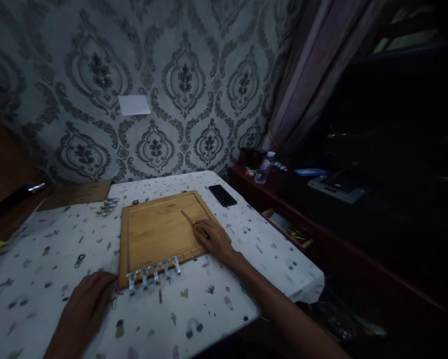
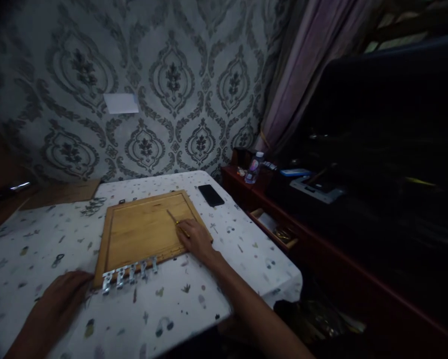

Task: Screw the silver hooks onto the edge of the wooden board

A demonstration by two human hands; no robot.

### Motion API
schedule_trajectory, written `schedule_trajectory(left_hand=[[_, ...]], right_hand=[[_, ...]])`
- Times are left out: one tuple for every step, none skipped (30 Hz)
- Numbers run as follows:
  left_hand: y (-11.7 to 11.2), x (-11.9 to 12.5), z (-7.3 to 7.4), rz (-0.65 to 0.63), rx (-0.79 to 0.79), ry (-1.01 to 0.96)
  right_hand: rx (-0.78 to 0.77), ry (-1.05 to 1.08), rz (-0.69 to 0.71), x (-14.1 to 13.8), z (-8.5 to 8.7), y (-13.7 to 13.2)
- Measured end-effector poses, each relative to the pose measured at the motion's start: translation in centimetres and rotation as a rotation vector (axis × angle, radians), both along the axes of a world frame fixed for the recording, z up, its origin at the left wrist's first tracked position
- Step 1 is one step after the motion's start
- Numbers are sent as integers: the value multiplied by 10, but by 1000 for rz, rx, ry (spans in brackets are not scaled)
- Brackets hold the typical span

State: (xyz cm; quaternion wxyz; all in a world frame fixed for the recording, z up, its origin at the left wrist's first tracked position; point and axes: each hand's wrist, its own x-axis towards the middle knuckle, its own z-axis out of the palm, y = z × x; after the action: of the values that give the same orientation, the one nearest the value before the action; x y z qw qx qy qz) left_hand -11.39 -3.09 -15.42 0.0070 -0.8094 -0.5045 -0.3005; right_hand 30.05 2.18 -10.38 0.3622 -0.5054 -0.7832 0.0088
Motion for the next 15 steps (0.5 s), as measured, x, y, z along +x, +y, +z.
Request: schedule_trajectory(left_hand=[[-3,4,6,10,25,-28],[-6,9,14,4,34,-44],[-9,14,23,-6,-2,-56],[-12,18,31,-19,-39,-71],[-13,22,40,-35,-85,-70],[-14,24,48,-37,-130,-70],[-15,25,56,-35,-180,-69],[-14,25,62,-51,-226,-70],[-13,25,67,-56,-267,-83],[-11,23,71,-57,-294,-100],[-8,20,73,-59,-309,-118],[-3,17,74,-56,-311,-136],[3,13,73,-47,-306,-146],[11,9,72,-28,-295,-150],[21,5,70,-4,-283,-153]], right_hand=[[12,17,1,0,1,-2],[23,34,13,-1,2,-4],[35,53,26,-1,4,-6],[45,71,43,-2,6,-8],[52,88,65,-3,7,-10],[64,101,85,-4,8,-11],[95,105,102,-5,9,-13],[109,104,121,-7,10,-14],[117,108,144,-10,10,-15],[122,116,155,-12,10,-16],[115,120,163,-15,9,-17],[106,125,173,-18,8,-17],[93,133,176,-21,8,-17],[76,141,176,-24,6,-17],[59,150,173,-27,5,-16]])
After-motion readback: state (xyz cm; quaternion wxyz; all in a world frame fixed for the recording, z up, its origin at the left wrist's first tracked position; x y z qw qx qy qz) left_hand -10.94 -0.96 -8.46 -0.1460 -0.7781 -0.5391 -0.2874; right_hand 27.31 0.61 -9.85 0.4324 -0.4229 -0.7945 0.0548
